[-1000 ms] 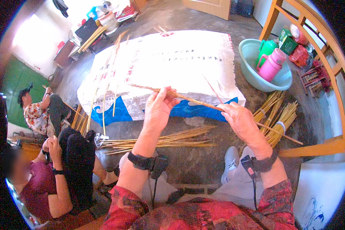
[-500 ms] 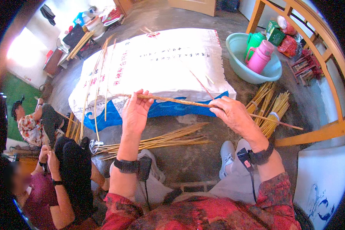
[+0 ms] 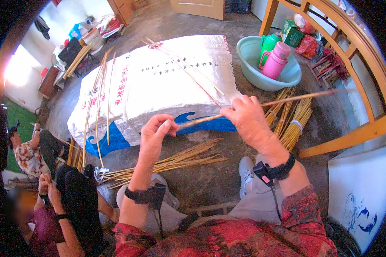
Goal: The person weaves together thin bamboo strips by hand, pulling a longer strip through the existing mesh to extend the piece.
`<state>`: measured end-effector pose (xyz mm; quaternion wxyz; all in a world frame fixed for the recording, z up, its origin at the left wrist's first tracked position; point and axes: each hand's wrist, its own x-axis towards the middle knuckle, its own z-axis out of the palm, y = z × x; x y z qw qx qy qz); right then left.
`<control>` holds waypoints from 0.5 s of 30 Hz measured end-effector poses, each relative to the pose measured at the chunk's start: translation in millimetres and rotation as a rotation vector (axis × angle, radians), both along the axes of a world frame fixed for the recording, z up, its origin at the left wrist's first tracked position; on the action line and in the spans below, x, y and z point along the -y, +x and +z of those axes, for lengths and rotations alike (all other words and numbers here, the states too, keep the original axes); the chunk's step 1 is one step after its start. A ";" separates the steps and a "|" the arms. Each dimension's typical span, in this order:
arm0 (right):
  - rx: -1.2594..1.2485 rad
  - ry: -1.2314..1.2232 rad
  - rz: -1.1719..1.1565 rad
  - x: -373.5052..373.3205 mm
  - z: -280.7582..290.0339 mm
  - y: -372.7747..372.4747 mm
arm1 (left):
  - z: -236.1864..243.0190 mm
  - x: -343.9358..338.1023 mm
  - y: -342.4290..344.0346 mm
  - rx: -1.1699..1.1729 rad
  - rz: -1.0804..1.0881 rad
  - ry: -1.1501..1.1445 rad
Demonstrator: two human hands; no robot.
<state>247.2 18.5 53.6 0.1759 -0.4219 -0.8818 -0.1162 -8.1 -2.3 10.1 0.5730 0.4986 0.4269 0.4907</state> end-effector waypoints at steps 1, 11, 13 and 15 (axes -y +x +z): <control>-0.001 0.001 -0.001 2.8 -0.9 -3.4 | -4.4 -2.3 5.7 -0.147 0.039 0.118; 0.039 0.010 0.186 15.6 -10.1 -42.4 | -23.2 23.9 54.4 -0.120 -0.336 -0.111; -0.153 0.158 0.136 13.1 -4.9 -46.0 | -24.2 21.6 52.4 -0.077 -0.226 -0.017; -0.239 0.139 0.144 10.5 -0.9 -46.0 | -20.7 14.6 44.6 -0.060 -0.179 0.018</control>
